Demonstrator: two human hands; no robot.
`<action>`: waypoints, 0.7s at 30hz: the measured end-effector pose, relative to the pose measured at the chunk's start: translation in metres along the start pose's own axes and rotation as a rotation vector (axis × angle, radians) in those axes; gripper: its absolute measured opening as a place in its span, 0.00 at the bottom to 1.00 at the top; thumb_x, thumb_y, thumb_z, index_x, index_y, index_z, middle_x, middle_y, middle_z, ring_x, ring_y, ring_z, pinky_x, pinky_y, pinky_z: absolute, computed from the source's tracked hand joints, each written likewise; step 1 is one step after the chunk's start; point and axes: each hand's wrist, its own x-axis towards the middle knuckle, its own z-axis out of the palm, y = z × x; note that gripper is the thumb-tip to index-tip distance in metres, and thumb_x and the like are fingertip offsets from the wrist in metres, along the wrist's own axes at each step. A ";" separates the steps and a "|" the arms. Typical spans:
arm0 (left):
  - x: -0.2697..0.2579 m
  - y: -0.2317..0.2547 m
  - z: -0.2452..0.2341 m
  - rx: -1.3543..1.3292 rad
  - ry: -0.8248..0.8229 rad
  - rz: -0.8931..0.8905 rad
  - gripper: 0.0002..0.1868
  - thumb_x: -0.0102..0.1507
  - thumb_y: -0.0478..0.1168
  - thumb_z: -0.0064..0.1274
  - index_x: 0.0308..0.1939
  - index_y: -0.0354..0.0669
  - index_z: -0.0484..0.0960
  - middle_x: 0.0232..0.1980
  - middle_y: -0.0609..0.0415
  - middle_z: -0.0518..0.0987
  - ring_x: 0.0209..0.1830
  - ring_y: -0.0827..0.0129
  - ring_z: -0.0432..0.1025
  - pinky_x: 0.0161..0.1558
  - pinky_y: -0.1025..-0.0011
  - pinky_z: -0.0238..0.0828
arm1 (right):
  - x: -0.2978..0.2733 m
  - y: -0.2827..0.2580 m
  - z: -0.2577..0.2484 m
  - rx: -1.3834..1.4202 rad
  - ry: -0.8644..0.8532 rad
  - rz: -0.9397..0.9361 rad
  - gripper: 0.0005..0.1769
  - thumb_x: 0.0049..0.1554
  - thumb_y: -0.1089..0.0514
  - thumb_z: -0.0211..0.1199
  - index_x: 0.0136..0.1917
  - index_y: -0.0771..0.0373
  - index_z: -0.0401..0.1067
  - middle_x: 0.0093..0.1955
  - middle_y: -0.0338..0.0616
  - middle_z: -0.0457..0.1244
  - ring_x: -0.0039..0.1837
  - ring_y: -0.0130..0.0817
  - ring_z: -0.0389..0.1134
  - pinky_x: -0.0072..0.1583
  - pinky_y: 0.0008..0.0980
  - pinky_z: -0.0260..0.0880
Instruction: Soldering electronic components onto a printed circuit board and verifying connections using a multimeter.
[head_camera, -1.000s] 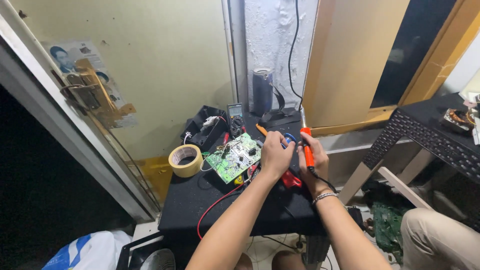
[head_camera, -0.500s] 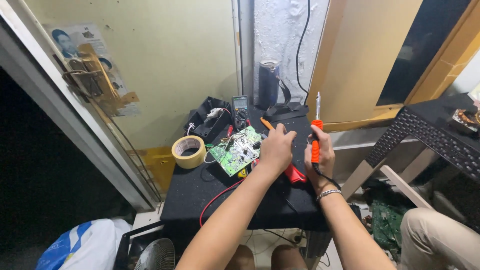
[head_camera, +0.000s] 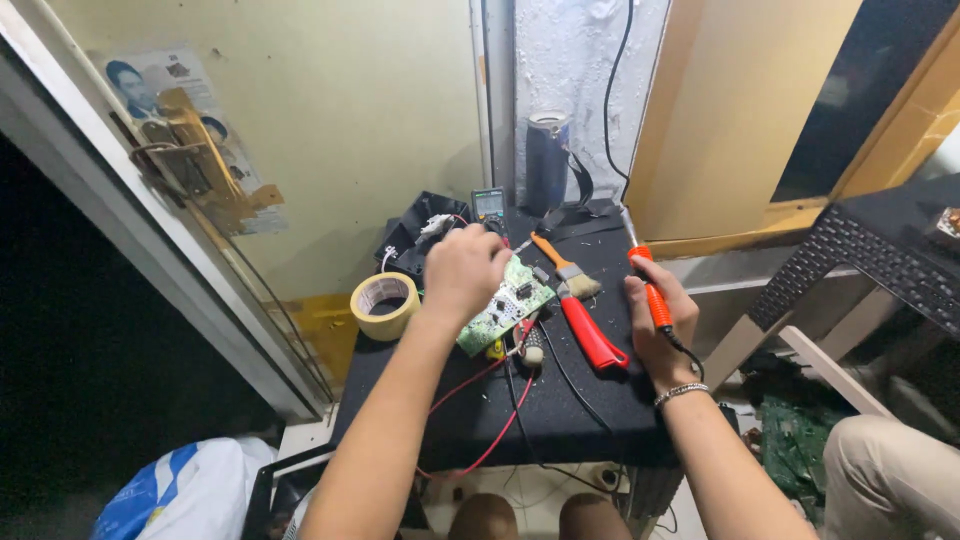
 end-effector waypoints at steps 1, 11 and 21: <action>0.001 -0.013 -0.012 -0.075 0.002 -0.123 0.14 0.65 0.54 0.49 0.36 0.55 0.86 0.38 0.57 0.79 0.43 0.54 0.76 0.45 0.55 0.75 | 0.000 0.003 0.000 -0.004 -0.001 0.036 0.14 0.64 0.60 0.65 0.63 0.56 0.79 0.48 0.48 0.71 0.49 0.45 0.73 0.53 0.38 0.73; 0.002 -0.062 -0.016 -0.303 0.154 -0.277 0.07 0.66 0.51 0.54 0.40 0.59 0.84 0.37 0.60 0.82 0.44 0.58 0.77 0.48 0.56 0.76 | 0.038 0.020 0.043 0.454 0.071 0.530 0.09 0.66 0.56 0.59 0.58 0.61 0.70 0.32 0.50 0.68 0.32 0.32 0.69 0.35 0.24 0.68; -0.011 -0.067 0.015 -0.252 0.463 0.028 0.07 0.63 0.39 0.60 0.43 0.60 0.88 0.35 0.65 0.82 0.38 0.66 0.73 0.43 0.68 0.70 | 0.028 0.125 0.070 0.572 0.350 0.737 0.12 0.59 0.47 0.62 0.47 0.56 0.75 0.23 0.54 0.59 0.23 0.37 0.63 0.27 0.28 0.60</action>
